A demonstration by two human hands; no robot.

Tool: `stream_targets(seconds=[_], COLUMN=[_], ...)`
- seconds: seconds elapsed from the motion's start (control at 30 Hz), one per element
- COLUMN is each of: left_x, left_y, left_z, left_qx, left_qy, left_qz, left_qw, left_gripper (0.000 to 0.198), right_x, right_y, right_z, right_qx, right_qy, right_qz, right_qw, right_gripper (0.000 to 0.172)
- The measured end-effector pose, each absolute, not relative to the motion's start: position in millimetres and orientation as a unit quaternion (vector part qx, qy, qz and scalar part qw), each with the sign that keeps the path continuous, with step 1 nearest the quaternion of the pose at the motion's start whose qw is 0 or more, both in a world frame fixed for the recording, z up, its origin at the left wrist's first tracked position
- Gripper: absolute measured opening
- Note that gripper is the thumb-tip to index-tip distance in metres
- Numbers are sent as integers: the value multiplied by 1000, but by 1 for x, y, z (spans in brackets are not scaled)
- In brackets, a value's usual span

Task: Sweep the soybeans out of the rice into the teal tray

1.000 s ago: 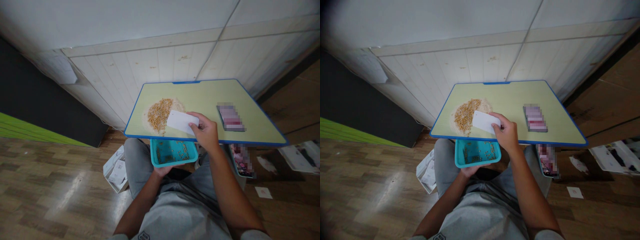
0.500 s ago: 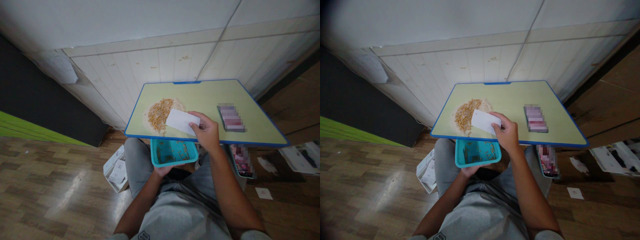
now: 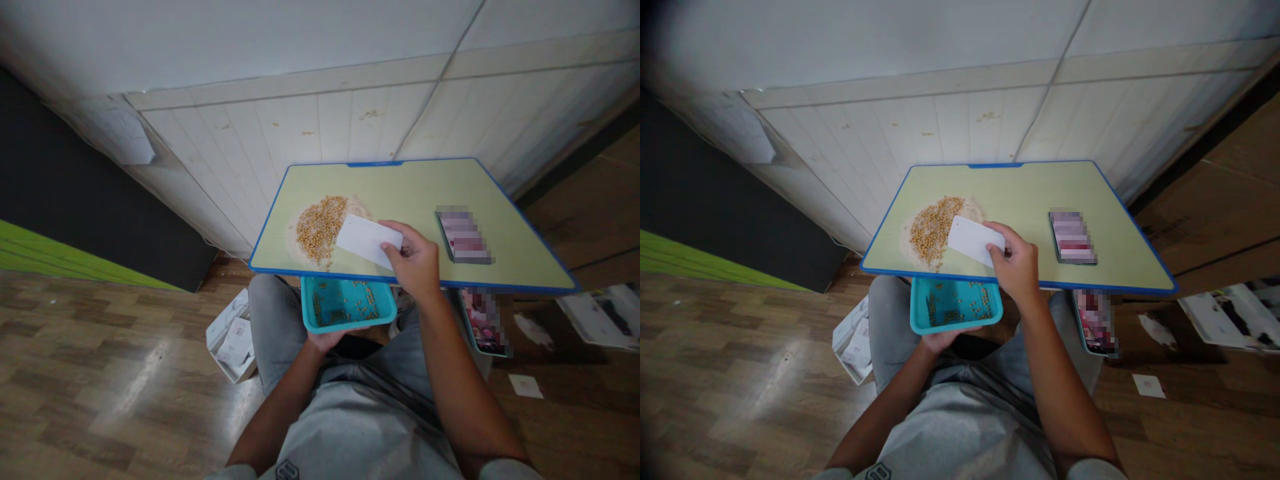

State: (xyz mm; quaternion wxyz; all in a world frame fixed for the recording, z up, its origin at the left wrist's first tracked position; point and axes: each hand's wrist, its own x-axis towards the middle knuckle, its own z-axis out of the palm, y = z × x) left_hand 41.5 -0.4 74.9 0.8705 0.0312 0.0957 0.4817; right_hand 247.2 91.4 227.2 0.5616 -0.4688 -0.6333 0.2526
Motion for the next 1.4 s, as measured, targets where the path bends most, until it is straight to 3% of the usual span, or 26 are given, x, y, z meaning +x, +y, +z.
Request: stream_targets(seconds=[0.6,0.97,1.4], left_x=[43,44,43], left_y=[-1,-1,0], left_z=[83,83,81], left_qx=[28,7,9], left_qy=[79,92,114], left_qz=[474,487,485], left_qw=[876,869,867], left_gripper=[92,91,92], right_x=[246,245,240], right_y=[92,80,76], right_z=[225,229,229], right_qx=[-478,-399,-417], right_qy=[-626,-669,-688], right_qz=[266,368,327], right_qw=[555,508,496], right_gripper=[42,41,43])
